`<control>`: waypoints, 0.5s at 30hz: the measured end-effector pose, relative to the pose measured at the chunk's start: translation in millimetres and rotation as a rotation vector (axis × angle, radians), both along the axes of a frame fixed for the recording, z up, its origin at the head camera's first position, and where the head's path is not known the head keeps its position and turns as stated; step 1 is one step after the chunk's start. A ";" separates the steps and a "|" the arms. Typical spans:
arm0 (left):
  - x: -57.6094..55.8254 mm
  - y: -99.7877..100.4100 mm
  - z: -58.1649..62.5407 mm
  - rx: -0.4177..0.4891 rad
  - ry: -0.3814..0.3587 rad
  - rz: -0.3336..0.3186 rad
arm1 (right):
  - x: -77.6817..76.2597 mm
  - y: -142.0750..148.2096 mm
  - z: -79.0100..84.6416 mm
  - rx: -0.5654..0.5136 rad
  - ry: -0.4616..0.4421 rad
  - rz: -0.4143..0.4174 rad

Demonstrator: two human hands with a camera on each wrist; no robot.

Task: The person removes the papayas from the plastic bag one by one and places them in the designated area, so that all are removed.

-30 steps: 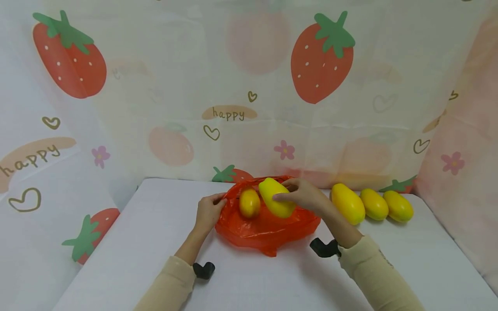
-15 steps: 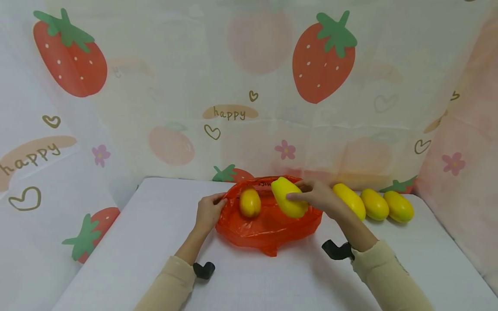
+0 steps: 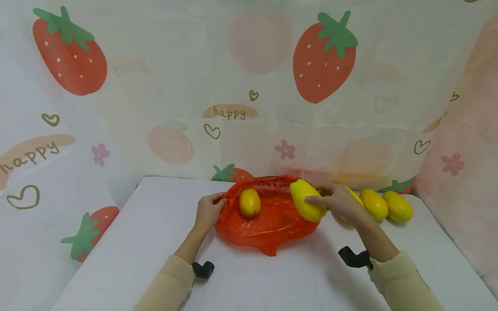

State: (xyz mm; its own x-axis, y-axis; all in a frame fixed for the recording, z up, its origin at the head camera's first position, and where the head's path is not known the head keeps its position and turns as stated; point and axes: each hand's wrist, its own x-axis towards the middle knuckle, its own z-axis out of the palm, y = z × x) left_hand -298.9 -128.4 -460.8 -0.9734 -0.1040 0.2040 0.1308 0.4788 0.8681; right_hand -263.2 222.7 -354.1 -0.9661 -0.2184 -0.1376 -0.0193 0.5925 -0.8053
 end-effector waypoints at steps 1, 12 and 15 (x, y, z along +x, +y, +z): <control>-0.1 0.1 0.2 -0.001 -0.002 0.000 | 0.6 2.6 -0.3 0.021 0.007 -0.013; -1.6 0.7 -2.7 -0.015 -0.001 0.002 | 8.9 27.6 -6.8 0.072 -0.011 -0.072; -1.9 0.2 -3.7 -0.009 -0.002 0.003 | 10.9 33.5 -7.5 0.092 -0.022 -0.080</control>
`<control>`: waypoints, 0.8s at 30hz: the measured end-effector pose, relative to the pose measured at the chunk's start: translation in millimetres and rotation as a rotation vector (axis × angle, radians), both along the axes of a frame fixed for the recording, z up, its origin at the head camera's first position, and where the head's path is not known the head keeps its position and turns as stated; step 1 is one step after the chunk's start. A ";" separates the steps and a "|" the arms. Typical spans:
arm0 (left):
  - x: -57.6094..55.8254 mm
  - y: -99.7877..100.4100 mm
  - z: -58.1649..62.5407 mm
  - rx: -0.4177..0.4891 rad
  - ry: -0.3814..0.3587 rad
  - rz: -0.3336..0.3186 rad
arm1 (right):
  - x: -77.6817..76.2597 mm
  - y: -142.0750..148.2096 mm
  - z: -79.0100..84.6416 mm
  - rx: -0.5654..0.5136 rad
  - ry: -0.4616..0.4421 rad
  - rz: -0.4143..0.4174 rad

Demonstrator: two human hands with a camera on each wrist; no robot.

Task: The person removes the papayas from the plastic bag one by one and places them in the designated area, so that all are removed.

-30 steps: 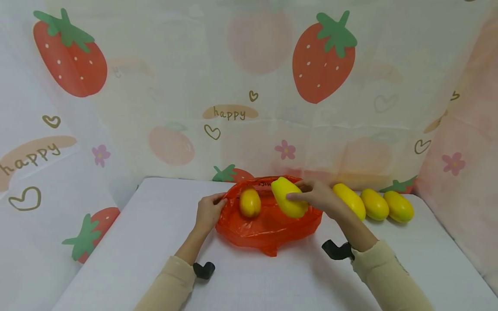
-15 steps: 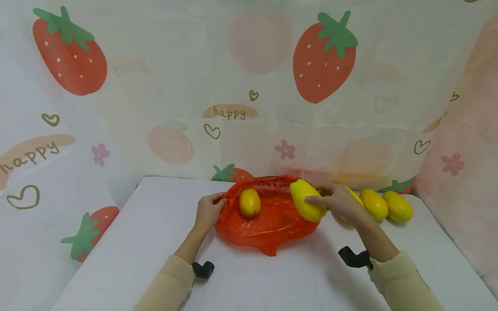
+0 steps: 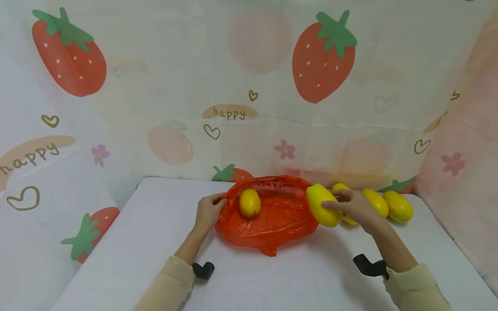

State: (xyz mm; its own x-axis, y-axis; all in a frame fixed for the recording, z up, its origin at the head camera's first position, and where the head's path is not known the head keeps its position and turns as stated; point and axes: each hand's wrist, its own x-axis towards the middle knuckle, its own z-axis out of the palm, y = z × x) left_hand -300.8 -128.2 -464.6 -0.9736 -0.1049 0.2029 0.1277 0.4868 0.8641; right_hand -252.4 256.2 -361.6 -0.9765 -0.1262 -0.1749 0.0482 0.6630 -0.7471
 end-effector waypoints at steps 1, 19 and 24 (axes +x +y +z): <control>0.1 0.0 -0.1 0.003 -0.001 -0.001 | 0.7 1.8 -0.2 0.007 -0.003 -0.003; 2.1 1.2 4.6 0.006 -0.010 -0.008 | 14.7 31.7 -14.1 0.010 -0.064 -0.050; 1.8 1.6 2.9 0.000 -0.021 -0.002 | 18.1 40.4 -17.9 0.000 -0.073 -0.060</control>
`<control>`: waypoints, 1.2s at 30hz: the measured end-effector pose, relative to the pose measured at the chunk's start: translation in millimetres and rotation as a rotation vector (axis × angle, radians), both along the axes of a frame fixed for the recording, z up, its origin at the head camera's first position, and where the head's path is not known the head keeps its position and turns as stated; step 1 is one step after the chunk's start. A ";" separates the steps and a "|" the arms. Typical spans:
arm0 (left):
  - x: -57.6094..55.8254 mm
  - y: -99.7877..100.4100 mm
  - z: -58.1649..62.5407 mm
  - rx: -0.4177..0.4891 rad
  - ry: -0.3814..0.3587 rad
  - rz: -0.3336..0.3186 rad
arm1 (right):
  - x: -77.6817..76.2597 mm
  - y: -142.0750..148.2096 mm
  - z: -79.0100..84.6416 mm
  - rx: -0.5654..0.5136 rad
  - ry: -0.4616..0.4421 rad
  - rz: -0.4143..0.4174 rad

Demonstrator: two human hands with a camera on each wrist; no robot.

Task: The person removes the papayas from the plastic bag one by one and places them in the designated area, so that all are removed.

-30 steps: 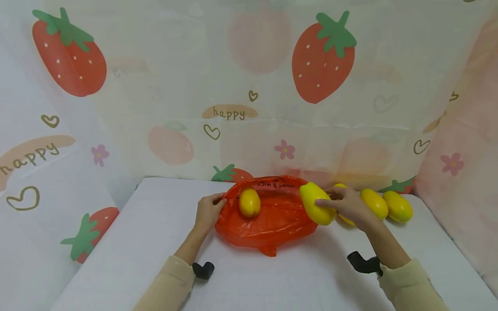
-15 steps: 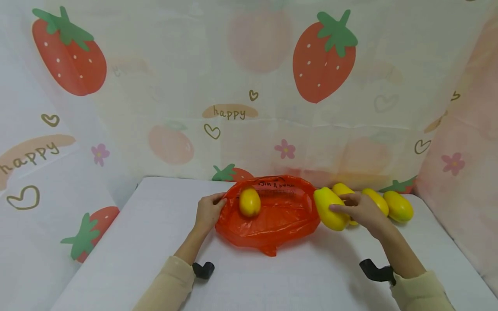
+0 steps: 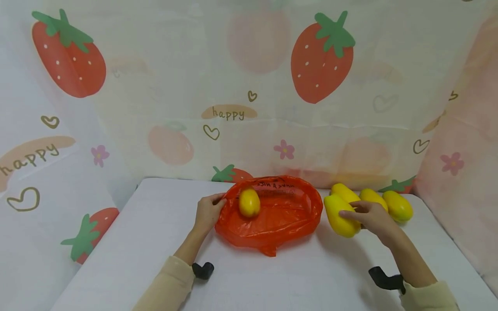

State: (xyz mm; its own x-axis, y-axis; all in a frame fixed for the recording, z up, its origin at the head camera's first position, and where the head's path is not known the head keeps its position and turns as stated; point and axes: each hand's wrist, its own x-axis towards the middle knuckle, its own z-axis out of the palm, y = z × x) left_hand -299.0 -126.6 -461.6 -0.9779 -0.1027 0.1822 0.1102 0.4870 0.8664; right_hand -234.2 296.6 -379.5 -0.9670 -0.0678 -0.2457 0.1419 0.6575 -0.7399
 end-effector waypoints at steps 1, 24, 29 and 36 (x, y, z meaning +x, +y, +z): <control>0.0 -0.1 -0.5 0.001 -0.004 0.001 | 0.5 1.7 -1.2 0.000 0.000 -0.001; 0.3 -1.8 0.1 0.006 -0.006 0.001 | 12.1 42.2 -15.8 0.044 -0.012 -0.029; 0.7 -1.2 -0.1 -0.008 -0.006 0.006 | 15.5 49.2 -17.3 0.052 -0.022 -0.046; 1.7 -1.7 0.8 -0.008 -0.008 0.010 | 19.2 60.9 -22.0 0.066 -0.034 -0.081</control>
State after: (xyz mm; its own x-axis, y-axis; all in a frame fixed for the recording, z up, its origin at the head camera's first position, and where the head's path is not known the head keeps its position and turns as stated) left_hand -297.3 -128.3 -460.8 -0.9782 -0.1110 0.1755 0.0988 0.4949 0.8633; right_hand -215.1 357.5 -401.5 -0.9597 0.0272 -0.2798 0.2206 0.6899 -0.6895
